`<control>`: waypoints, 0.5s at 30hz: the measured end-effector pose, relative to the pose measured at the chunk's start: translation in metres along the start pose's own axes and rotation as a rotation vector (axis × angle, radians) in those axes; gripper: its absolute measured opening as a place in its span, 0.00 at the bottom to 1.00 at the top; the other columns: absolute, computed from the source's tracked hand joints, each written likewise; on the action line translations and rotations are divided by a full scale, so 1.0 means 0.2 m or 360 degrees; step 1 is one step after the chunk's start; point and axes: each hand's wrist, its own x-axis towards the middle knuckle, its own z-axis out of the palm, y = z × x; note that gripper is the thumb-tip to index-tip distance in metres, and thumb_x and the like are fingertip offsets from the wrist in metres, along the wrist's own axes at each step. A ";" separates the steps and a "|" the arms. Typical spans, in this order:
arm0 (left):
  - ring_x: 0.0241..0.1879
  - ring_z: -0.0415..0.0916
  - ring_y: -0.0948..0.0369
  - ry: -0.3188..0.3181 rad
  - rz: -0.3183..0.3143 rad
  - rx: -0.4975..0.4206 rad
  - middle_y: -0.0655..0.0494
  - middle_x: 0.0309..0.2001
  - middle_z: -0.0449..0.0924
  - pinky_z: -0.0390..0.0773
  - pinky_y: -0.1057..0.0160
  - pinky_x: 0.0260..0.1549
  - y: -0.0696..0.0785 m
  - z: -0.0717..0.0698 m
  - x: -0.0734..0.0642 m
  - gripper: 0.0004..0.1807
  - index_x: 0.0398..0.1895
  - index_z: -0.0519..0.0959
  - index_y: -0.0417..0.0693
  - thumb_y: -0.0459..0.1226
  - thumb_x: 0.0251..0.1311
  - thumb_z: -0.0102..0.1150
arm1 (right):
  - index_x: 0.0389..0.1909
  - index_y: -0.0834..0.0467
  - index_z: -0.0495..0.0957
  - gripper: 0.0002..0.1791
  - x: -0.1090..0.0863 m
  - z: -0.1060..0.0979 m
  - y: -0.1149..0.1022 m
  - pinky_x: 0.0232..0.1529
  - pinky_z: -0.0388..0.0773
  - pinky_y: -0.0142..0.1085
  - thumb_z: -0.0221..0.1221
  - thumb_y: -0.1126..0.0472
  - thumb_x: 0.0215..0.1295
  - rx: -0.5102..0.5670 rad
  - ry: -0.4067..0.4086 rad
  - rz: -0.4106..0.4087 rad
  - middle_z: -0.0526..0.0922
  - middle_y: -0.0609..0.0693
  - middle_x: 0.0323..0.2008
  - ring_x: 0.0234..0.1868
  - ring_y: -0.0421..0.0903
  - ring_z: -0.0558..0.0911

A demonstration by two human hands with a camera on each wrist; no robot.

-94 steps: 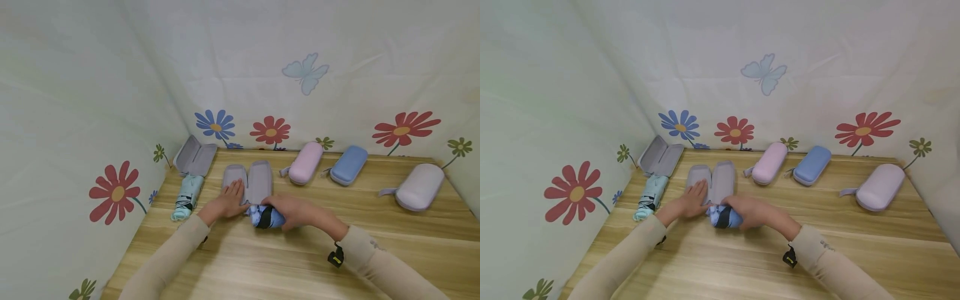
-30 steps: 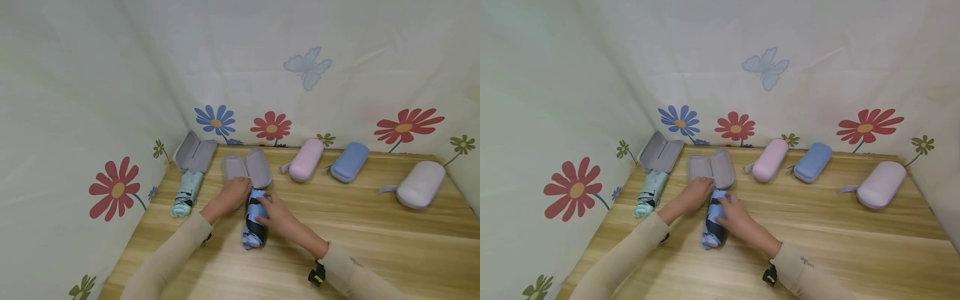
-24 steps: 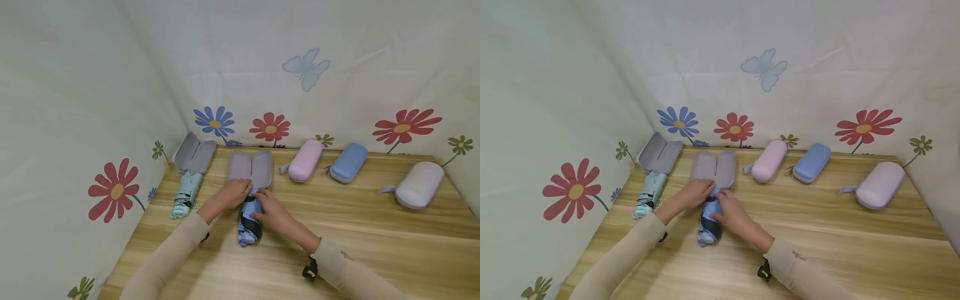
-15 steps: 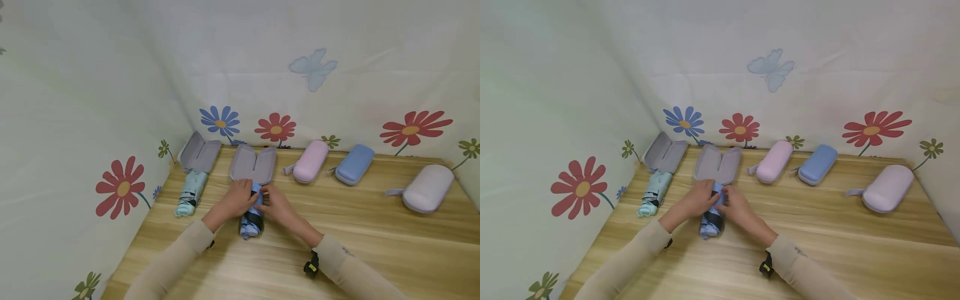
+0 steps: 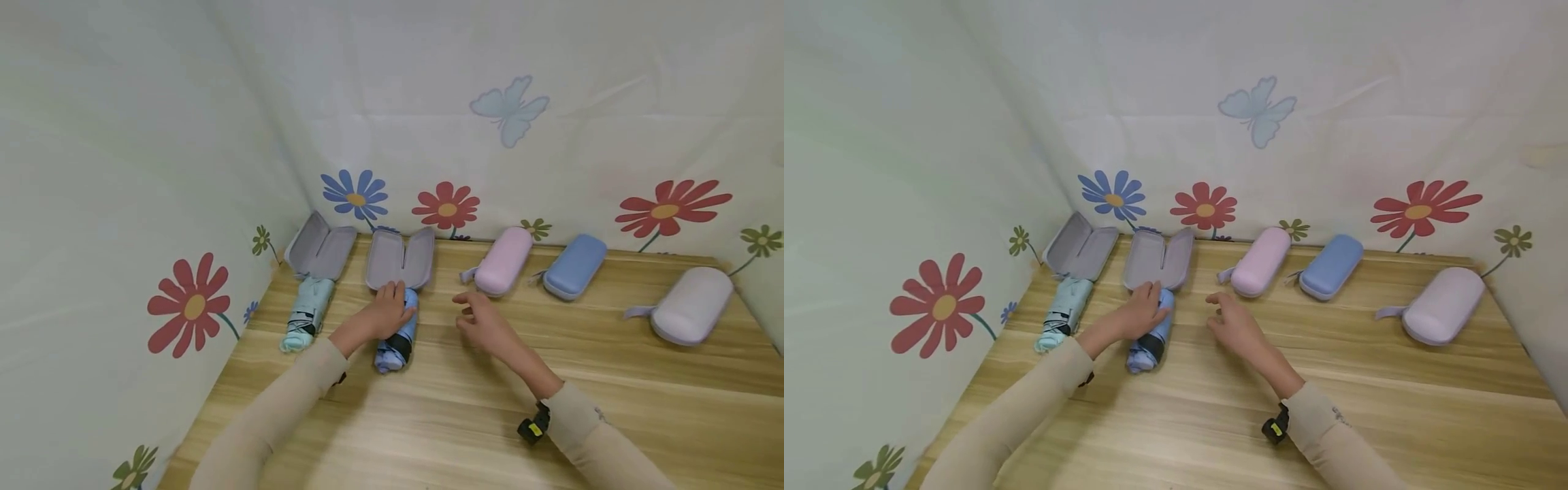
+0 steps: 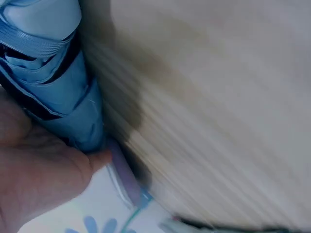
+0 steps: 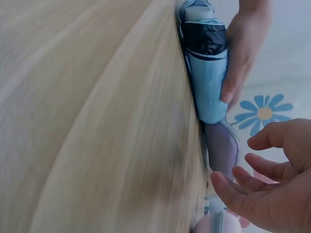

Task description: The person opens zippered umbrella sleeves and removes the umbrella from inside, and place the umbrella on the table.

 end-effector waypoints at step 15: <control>0.76 0.47 0.37 0.0163 -0.0264 0.0109 0.30 0.77 0.47 0.56 0.44 0.73 -0.04 -0.07 -0.01 0.37 0.79 0.47 0.30 0.48 0.81 0.40 | 0.61 0.70 0.73 0.20 -0.02 -0.05 -0.01 0.54 0.80 0.53 0.56 0.71 0.70 -0.0023 -0.0001 -0.0037 0.74 0.70 0.59 0.57 0.66 0.79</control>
